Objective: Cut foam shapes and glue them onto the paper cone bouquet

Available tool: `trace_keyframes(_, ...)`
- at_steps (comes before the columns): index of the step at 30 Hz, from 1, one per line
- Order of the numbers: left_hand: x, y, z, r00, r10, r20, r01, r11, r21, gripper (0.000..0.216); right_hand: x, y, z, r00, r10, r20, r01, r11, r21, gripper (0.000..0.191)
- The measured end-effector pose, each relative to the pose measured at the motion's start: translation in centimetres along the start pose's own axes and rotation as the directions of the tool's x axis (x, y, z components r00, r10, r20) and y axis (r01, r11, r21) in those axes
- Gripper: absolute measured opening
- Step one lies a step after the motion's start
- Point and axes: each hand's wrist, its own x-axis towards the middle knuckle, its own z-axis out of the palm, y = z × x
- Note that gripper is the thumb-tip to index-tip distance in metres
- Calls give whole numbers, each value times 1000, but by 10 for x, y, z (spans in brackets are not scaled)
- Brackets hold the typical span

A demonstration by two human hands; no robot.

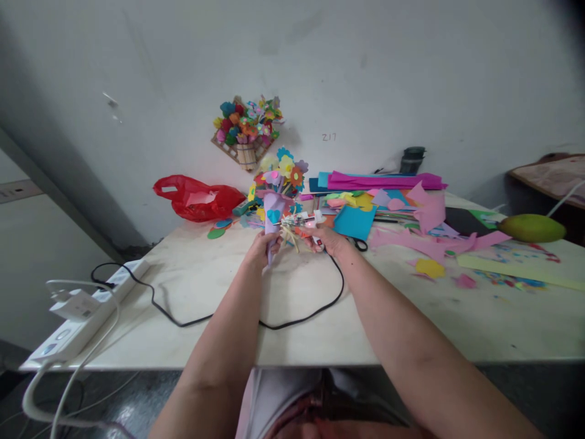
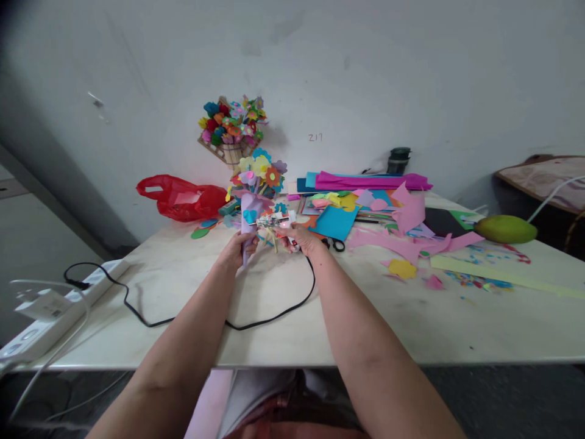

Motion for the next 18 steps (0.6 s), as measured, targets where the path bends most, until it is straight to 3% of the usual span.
trace_keyframes(10,-1,3,-1,995,-94,24,96,989,-109,31,-5,-7,1,1000,21,17,-23,992,124,37)
trace_keyframes(18,-2,3,-2,983,-141,116,155,981,-118,31,-2,-6,3,999,-8,41,3,995,102,37)
